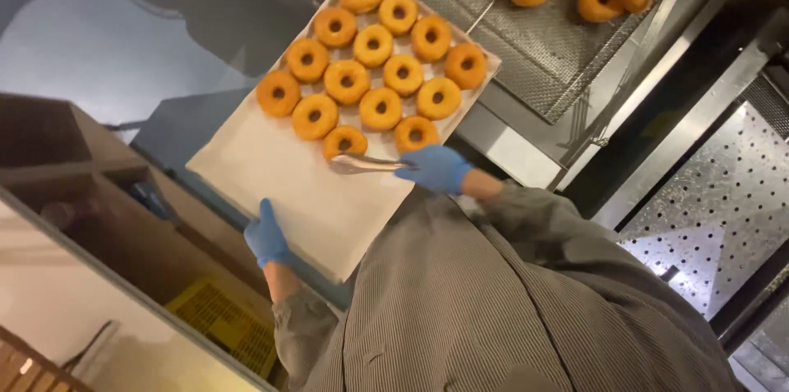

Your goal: Placing raw donut dough into a commercial deep fryer, flipping them, and then using tongs to transfer finished donuts onto a tray.

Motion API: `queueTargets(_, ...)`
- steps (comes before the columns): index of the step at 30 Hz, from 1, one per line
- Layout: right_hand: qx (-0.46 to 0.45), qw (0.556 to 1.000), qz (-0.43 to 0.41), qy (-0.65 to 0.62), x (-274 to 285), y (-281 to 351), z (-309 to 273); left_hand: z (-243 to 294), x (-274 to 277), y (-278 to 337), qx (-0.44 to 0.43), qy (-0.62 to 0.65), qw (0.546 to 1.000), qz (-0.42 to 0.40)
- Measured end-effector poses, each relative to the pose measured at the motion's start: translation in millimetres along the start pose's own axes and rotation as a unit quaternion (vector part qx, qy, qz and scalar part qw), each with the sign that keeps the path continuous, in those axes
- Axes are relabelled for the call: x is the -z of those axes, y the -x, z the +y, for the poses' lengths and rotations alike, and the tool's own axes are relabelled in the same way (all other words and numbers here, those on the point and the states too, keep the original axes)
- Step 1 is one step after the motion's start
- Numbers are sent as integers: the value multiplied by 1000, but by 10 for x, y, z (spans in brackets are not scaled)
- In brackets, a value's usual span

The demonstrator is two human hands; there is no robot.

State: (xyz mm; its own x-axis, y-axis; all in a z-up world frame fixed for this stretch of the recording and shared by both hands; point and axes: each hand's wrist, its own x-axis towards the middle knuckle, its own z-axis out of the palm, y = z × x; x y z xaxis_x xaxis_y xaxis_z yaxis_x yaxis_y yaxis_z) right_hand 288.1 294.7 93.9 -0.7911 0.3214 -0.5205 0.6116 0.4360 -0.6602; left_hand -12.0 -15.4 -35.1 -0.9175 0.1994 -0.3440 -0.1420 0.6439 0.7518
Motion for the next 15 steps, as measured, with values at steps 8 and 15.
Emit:
queueTargets(8,-104,871,455,156,1254,222,3632,66,38,50,63,-2,998,0)
queueTargets(15,-179,617,325,-694,1879,-261,3775,449,62,222,106,68,992,-10)
